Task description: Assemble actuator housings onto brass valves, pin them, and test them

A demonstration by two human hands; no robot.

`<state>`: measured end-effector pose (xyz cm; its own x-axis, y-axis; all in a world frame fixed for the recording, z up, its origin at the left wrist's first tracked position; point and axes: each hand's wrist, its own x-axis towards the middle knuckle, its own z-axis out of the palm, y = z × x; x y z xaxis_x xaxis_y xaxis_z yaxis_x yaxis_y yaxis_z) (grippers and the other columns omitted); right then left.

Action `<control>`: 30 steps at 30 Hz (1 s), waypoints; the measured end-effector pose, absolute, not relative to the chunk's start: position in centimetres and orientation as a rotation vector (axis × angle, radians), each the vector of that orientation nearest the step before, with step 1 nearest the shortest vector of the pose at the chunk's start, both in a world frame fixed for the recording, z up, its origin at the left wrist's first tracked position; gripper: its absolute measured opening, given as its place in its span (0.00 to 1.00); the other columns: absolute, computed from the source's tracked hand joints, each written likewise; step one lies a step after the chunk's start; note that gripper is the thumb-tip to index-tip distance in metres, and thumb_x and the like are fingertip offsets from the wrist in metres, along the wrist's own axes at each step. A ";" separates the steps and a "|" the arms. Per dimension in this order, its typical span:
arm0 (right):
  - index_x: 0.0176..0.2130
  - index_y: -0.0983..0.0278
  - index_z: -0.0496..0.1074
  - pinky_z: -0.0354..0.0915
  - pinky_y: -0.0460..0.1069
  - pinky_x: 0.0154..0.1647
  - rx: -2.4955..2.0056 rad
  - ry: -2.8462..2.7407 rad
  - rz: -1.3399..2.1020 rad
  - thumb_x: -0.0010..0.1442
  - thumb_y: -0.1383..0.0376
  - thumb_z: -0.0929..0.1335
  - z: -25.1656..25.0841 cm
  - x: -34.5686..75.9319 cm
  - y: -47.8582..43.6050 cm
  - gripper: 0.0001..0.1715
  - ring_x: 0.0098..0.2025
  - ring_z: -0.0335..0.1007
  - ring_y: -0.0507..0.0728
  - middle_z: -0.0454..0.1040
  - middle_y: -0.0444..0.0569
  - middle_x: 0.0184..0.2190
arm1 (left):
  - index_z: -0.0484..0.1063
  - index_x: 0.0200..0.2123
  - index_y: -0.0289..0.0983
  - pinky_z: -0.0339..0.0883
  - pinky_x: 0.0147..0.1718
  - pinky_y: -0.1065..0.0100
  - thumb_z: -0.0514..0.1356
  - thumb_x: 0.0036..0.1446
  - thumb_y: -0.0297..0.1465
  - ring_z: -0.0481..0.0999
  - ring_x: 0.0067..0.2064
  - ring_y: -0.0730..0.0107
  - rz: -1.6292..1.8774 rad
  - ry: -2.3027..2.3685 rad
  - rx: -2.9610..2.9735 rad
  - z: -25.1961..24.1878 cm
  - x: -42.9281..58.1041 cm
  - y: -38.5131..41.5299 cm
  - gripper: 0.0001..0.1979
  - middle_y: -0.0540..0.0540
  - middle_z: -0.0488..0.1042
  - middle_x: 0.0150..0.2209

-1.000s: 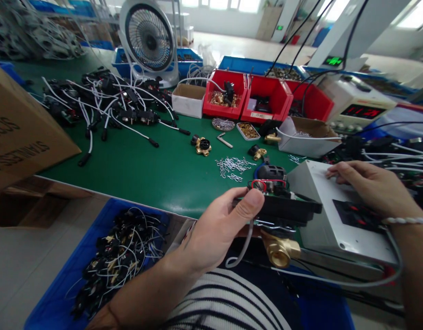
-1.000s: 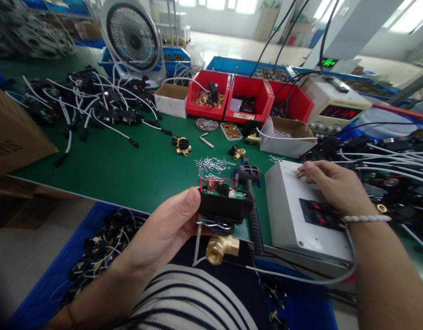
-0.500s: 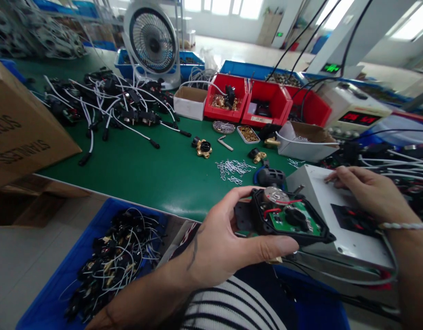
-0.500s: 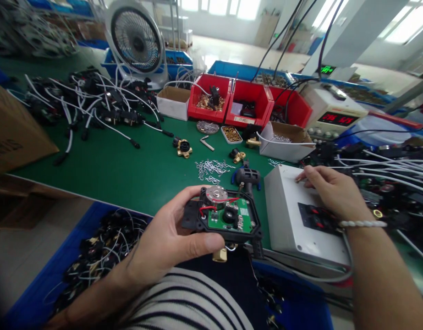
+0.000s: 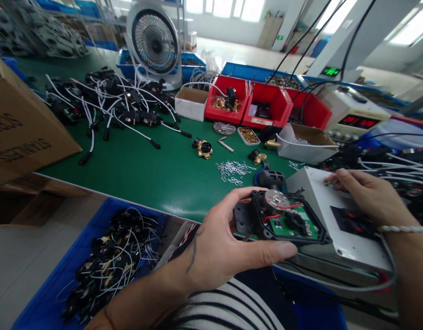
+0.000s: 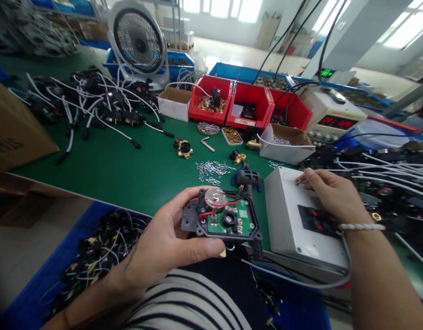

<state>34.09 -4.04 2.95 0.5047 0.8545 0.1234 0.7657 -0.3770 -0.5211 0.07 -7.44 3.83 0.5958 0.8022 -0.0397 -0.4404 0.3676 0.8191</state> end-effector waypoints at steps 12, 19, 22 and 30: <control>0.25 0.60 0.72 0.65 0.61 0.44 -2.260 -1.292 0.258 0.33 0.27 0.61 3.2 33.6 -3.9 0.43 0.36 0.71 0.64 0.76 0.54 0.29 | 0.69 0.51 0.29 0.73 0.37 0.67 0.61 0.60 0.40 0.78 0.44 0.61 0.795 0.449 0.675 3.5 0.7 -6.3 0.23 0.35 0.76 0.48; 0.26 0.60 0.72 0.64 0.61 0.47 -2.272 -1.279 0.266 0.35 0.29 0.61 3.4 33.3 -3.9 0.41 0.37 0.71 0.65 0.75 0.54 0.30 | 0.70 0.50 0.30 0.73 0.37 0.67 0.60 0.61 0.39 0.79 0.43 0.62 0.802 0.449 0.656 3.7 0.8 -6.4 0.20 0.35 0.76 0.47; 0.26 0.60 0.72 0.64 0.61 0.46 -2.278 -1.274 0.257 0.34 0.28 0.61 3.5 33.1 -3.9 0.42 0.36 0.71 0.65 0.74 0.54 0.29 | 0.71 0.49 0.29 0.74 0.37 0.65 0.58 0.63 0.39 0.79 0.42 0.61 0.783 0.428 0.638 3.6 0.7 -6.2 0.20 0.34 0.77 0.46; 0.25 0.60 0.72 0.65 0.60 0.43 -2.256 -1.298 0.242 0.35 0.27 0.61 3.5 33.4 -4.1 0.42 0.35 0.71 0.64 0.75 0.53 0.28 | 0.71 0.50 0.30 0.73 0.38 0.64 0.56 0.65 0.37 0.79 0.42 0.61 0.776 0.461 0.636 3.7 0.7 -6.2 0.18 0.34 0.76 0.47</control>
